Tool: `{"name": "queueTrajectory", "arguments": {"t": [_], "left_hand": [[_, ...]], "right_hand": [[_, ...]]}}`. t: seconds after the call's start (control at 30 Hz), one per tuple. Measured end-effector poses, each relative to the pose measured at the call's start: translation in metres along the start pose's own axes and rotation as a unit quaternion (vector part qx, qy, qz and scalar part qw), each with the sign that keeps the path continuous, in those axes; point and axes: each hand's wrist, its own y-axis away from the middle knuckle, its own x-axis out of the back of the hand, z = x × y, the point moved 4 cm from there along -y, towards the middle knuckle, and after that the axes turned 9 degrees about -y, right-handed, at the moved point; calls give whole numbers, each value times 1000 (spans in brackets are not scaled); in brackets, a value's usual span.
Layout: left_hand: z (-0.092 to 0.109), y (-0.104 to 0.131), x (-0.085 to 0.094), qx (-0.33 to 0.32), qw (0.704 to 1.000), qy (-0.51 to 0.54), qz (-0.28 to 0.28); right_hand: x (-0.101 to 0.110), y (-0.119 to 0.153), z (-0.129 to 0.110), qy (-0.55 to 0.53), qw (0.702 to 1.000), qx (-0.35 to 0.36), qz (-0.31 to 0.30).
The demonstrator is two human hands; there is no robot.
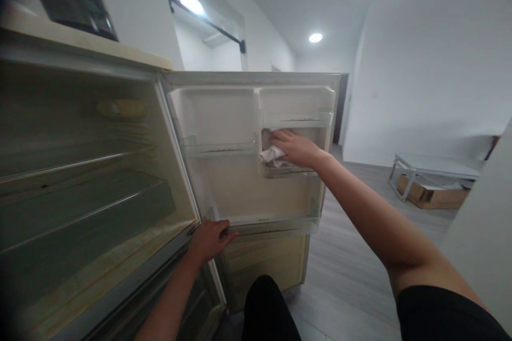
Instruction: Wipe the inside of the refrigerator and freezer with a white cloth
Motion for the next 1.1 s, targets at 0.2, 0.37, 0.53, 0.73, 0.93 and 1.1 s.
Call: {"name": "queueTrajectory", "arguments": {"t": [0.2,0.37,0.53,0.73,0.93,1.1], "left_hand": [[2,-2,1,4,1000,10,3],[3,-3,2,-1,1000,9,1],[3,-2,4,1,1000,9,4],[4,-1,8,1,1000,10,3],[5,-3,8,3,1000,19,3],[7,-6,7,2,1000,18,9]], "right_hand": [[-5,-21,-4,29,998,-16,-52],[-2,-16,-4,150,983,-94,-51],[5,2,14,159,959,-222,-72],[13,15,33,141,937,-305,-95],[-2,1,35,14,946,-307,-103],[-12,-12,29,-103,942,-308,-82]]}}
